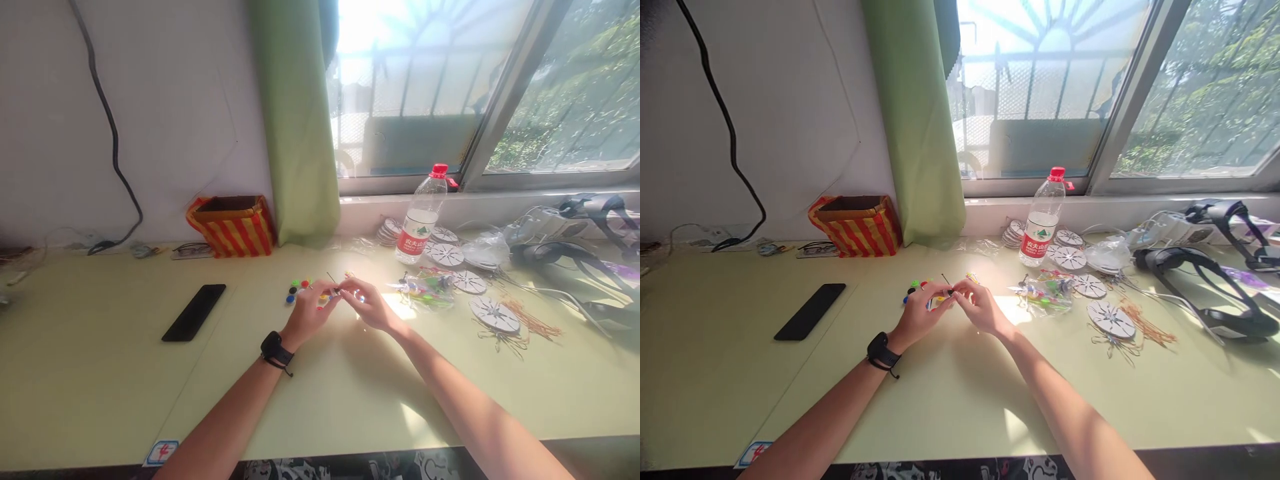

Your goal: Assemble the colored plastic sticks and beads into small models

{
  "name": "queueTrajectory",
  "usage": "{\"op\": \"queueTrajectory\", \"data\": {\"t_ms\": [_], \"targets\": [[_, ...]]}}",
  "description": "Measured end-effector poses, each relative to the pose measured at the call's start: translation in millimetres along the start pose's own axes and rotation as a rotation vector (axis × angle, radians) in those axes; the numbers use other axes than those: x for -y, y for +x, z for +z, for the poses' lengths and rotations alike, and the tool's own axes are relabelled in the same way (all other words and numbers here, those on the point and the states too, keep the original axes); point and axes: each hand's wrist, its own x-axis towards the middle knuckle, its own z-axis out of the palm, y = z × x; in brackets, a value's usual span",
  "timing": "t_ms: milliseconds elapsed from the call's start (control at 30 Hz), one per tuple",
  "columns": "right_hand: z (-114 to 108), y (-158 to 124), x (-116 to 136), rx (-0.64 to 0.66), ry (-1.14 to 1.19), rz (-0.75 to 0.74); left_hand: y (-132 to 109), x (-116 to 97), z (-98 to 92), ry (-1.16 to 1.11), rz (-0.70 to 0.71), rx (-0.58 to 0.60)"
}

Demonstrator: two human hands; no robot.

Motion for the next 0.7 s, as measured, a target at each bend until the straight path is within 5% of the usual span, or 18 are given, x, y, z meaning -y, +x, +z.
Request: {"op": "queueTrajectory", "data": {"t_ms": [367,567,700], "targets": [[-2,2,-8,0.098,0.281,0.117,-3,-7,-0.3,0.043,0.125,0.104],[-13,5,-16,-0.059,-0.078,0.081,-5,-4,-0.8,0.043,0.068,0.104],[-27,12,-38,-0.223,-0.281,0.167,-5,-1,-6.0,0.095,0.031,0.252]]}}
